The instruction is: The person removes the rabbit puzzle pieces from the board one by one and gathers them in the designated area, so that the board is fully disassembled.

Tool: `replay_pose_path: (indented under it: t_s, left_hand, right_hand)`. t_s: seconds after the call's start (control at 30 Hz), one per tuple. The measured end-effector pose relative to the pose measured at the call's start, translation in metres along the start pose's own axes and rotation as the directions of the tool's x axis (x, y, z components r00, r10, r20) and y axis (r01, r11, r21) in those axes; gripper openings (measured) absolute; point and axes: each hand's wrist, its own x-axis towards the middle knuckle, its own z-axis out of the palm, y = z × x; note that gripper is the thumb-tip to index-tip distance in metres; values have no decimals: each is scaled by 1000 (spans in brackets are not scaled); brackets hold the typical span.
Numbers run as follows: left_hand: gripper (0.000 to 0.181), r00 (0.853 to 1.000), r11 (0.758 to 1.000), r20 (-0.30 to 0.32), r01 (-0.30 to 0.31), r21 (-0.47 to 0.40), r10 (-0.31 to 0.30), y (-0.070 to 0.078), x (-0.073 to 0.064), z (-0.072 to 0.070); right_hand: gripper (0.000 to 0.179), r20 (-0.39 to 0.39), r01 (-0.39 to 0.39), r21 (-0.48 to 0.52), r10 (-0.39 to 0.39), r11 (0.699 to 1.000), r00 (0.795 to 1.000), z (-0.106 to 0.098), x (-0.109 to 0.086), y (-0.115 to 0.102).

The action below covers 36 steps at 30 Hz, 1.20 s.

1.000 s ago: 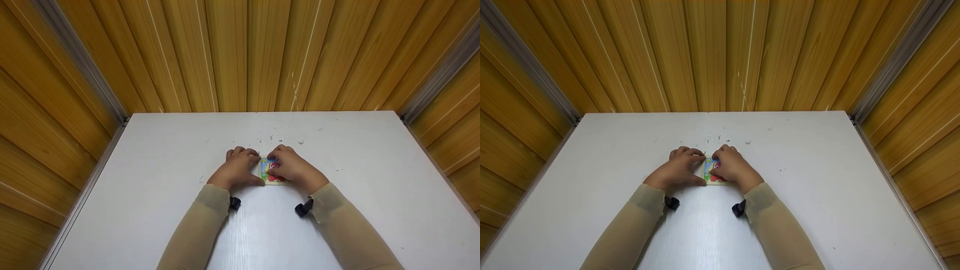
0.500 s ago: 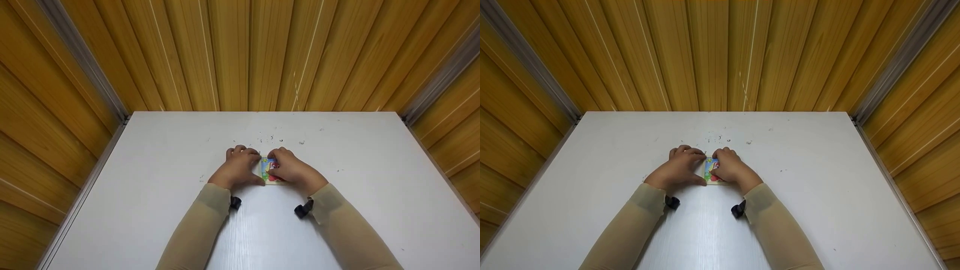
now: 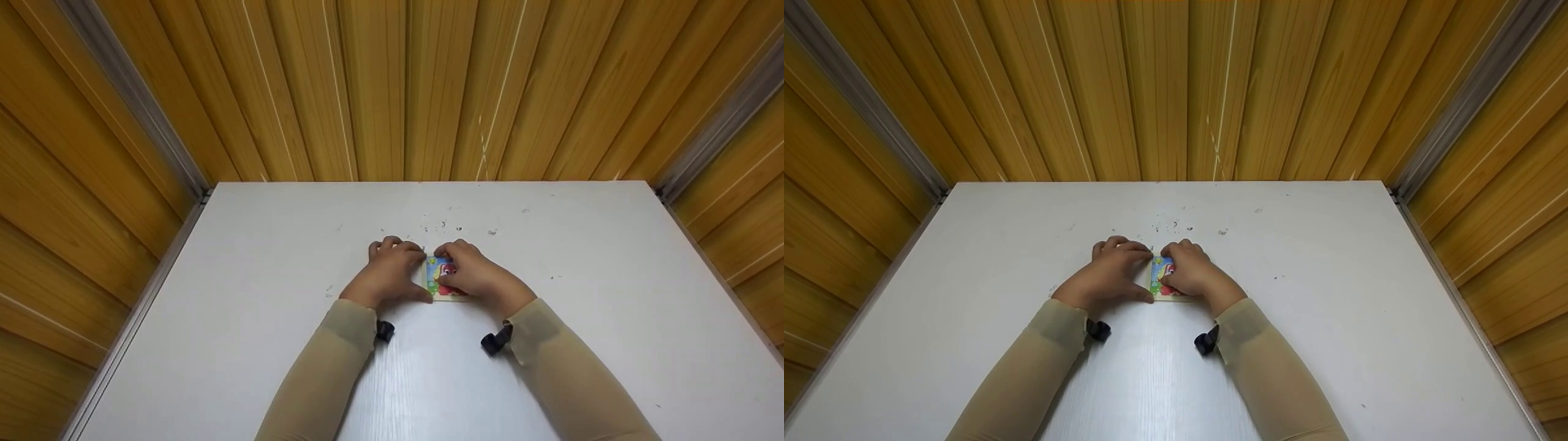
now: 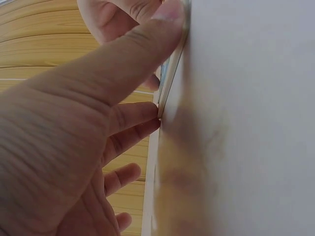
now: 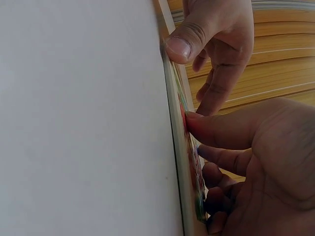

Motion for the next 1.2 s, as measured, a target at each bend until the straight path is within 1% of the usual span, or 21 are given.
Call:
replay_pose_path:
  t_s: [0.2, 0.37, 0.47, 0.53, 0.63, 0.73, 0.87, 1.0, 1.2]
  left_hand:
    - [90, 1000, 1000, 5, 1, -8, -1, -1, -1, 0]
    - [90, 1000, 1000, 7, 6, -9, -6, -1, -2, 0]
    - [89, 1000, 1000, 0, 0, -13, 0, -1, -1, -1]
    - [89, 1000, 1000, -3, -3, -15, 3, -1, -1, -1]
    - [89, 1000, 1000, 1, 4, -13, -4, -1, -2, -1]
    - [90, 1000, 1000, 8, 14, -6, -14, 0, -2, 0]
    - [92, 1000, 1000, 20, 22, -4, -22, 2, -2, 0]
    - [93, 999, 1000, 29, 24, -3, -24, 3, -2, 0]
    - [92, 1000, 1000, 23, 15, 6, -15, 4, -2, -1]
  right_hand:
    - [51, 2, 16, -16, -16, 1000, 1000, -1, -2, -2]
    - [51, 6, 28, -54, -27, 998, 1000, -2, -3, -6]
    - [51, 4, 51, -90, -51, 995, 999, -3, -2, -9]
    - [51, 3, 57, -94, -57, 994, 998, -3, -2, -10]
    - [51, 5, 49, -73, -48, 996, 999, -3, -1, -9]
    - [51, 12, 23, -20, -23, 1000, 1000, -2, -2, -6]
    - [51, 16, 9, 32, -9, 999, 1000, -2, -2, -4]
    - [52, 9, 13, 30, -13, 999, 1000, -3, -2, -3]
    - [53, 2, 47, 9, -47, 999, 999, -4, 0, 0]
